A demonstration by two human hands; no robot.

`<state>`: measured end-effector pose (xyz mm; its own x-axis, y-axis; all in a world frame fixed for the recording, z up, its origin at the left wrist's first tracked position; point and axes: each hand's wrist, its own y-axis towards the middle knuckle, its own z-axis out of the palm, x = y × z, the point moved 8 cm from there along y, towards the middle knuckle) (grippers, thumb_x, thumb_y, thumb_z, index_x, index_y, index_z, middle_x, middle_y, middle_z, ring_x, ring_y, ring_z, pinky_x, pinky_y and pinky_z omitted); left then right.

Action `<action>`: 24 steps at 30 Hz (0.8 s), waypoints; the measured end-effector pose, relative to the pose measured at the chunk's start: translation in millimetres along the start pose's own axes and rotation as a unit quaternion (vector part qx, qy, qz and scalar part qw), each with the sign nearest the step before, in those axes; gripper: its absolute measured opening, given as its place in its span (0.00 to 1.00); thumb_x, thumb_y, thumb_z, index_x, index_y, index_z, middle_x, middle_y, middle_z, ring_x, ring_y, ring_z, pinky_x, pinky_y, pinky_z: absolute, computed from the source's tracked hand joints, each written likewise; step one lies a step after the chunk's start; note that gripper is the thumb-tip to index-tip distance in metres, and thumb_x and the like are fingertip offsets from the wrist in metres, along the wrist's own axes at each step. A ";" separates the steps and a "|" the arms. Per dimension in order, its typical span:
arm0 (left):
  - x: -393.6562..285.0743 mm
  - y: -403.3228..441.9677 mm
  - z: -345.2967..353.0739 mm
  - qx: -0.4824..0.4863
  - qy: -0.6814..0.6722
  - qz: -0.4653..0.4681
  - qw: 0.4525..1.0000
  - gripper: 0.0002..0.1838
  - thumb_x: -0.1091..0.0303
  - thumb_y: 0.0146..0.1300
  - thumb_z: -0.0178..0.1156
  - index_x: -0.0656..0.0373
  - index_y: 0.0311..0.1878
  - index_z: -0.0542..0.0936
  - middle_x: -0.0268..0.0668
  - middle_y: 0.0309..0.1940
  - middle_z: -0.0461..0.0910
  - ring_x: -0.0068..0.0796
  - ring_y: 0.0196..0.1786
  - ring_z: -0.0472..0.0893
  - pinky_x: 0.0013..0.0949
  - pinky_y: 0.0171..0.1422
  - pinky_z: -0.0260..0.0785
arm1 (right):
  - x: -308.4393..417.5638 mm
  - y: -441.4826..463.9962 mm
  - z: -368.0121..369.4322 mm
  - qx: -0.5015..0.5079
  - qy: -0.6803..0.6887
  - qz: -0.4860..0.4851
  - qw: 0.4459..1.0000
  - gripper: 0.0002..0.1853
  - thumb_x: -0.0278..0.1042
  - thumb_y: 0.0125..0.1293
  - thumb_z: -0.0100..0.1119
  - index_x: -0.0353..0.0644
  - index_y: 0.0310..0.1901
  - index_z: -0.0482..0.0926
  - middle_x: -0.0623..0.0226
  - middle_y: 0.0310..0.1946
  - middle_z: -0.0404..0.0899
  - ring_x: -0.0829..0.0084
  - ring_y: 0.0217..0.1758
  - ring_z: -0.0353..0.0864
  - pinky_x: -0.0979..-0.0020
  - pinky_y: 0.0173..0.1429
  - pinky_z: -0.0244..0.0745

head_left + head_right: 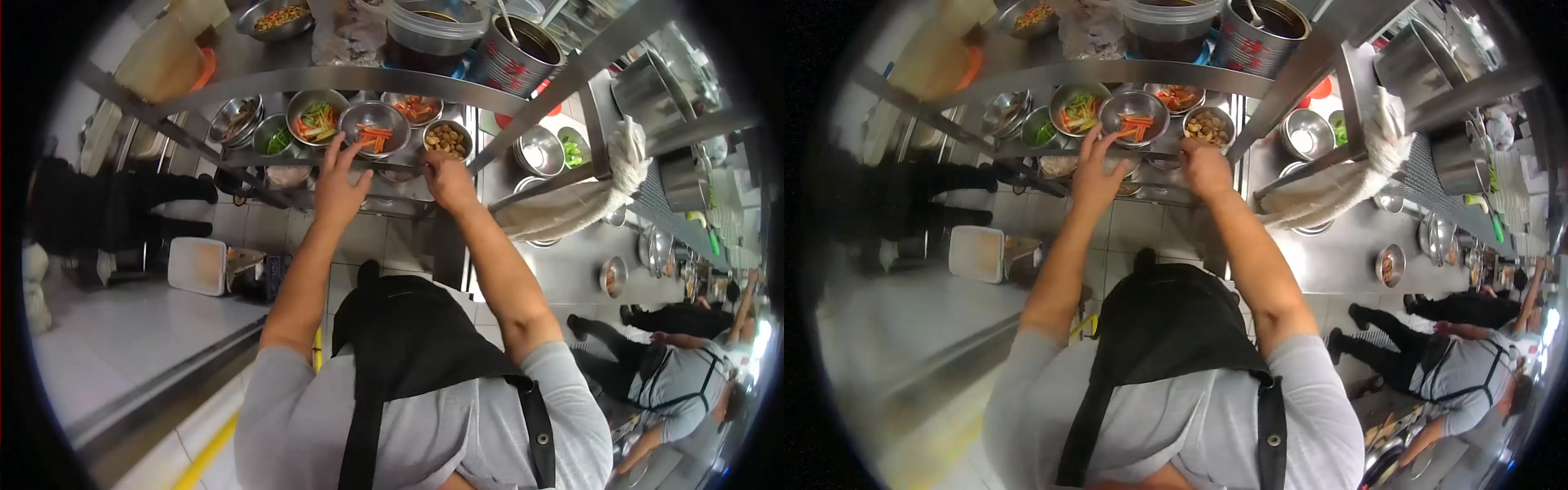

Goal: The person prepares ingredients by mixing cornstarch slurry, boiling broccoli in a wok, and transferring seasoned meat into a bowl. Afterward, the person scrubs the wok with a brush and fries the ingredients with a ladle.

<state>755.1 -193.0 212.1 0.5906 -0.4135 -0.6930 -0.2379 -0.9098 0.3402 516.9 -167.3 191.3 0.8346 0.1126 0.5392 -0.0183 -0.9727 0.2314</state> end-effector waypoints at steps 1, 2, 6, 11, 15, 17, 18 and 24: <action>5.2 7.5 0.5 -0.005 -0.004 0.002 1.000 0.24 0.63 0.64 0.71 0.53 0.63 0.81 0.38 0.77 0.66 0.46 0.75 0.71 0.47 0.72 0.71 | 1.6 -1.5 -9.3 -0.013 -0.003 0.026 1.000 0.13 0.33 0.69 0.63 0.43 0.53 0.85 0.46 0.46 0.86 0.44 0.51 0.85 0.51 0.56 0.79; 16.7 16.5 3.5 0.002 -0.001 0.001 1.000 0.24 0.63 0.64 0.71 0.53 0.63 0.81 0.38 0.77 0.66 0.46 0.75 0.71 0.47 0.72 0.71 | 5.4 -2.7 -15.6 -0.022 -0.003 0.049 0.999 0.10 0.31 0.70 0.61 0.43 0.50 0.87 0.48 0.45 0.86 0.45 0.52 0.85 0.51 0.56 0.80; 31.9 32.6 10.9 0.027 -0.002 0.071 0.997 0.13 0.65 0.64 0.71 0.57 0.49 0.85 0.39 0.62 0.81 0.46 0.65 0.78 0.44 0.68 0.73 | 13.4 -15.7 -41.3 -0.136 0.034 0.103 0.985 0.12 0.37 0.77 0.58 0.42 0.50 0.87 0.47 0.42 0.87 0.44 0.46 0.87 0.53 0.50 0.81; 36.9 45.4 -13.5 -0.030 -0.062 0.087 0.994 0.09 0.70 0.64 0.70 0.60 0.46 0.85 0.39 0.52 0.85 0.44 0.56 0.83 0.42 0.63 0.74 | -26.9 -39.7 -24.5 -0.185 0.106 0.264 0.940 0.15 0.38 0.82 0.50 0.38 0.54 0.83 0.51 0.34 0.88 0.56 0.34 0.88 0.59 0.42 0.82; 47.0 64.3 -31.2 -0.091 -0.085 0.086 0.988 0.09 0.72 0.65 0.69 0.61 0.46 0.85 0.41 0.50 0.86 0.43 0.55 0.84 0.40 0.63 0.74 | -59.5 -47.0 4.0 -0.220 0.333 0.311 0.862 0.16 0.37 0.84 0.45 0.35 0.56 0.80 0.60 0.30 0.87 0.75 0.27 0.85 0.70 0.33 0.82; 43.2 76.3 -37.3 -0.094 -0.068 0.113 0.987 0.09 0.72 0.65 0.70 0.61 0.47 0.85 0.41 0.50 0.86 0.44 0.54 0.84 0.40 0.62 0.74 | -57.2 -50.0 8.8 -0.225 0.374 0.312 0.844 0.16 0.35 0.84 0.45 0.32 0.56 0.79 0.60 0.30 0.86 0.74 0.27 0.85 0.71 0.33 0.82; 40.1 81.9 -39.7 -0.102 -0.048 0.137 0.984 0.09 0.71 0.65 0.70 0.60 0.47 0.85 0.42 0.49 0.86 0.45 0.53 0.84 0.41 0.62 0.75 | -56.1 -48.9 11.0 -0.227 0.375 0.314 0.842 0.16 0.35 0.84 0.45 0.32 0.56 0.79 0.60 0.30 0.86 0.74 0.27 0.85 0.71 0.33 0.82; 36.9 117.9 5.8 -0.025 0.026 0.102 0.994 0.12 0.60 0.66 0.69 0.56 0.48 0.87 0.43 0.46 0.87 0.49 0.53 0.84 0.46 0.59 0.75 | -57.6 -55.9 29.0 -0.204 0.525 0.356 0.746 0.17 0.33 0.84 0.44 0.30 0.62 0.75 0.56 0.34 0.85 0.71 0.30 0.84 0.70 0.38 0.84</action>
<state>744.3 -315.8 222.9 0.5731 -0.5852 -0.5737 -0.3184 -0.8040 0.5021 485.8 -125.3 123.8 -0.3533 -0.0981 0.9304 -0.5952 -0.7437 -0.3044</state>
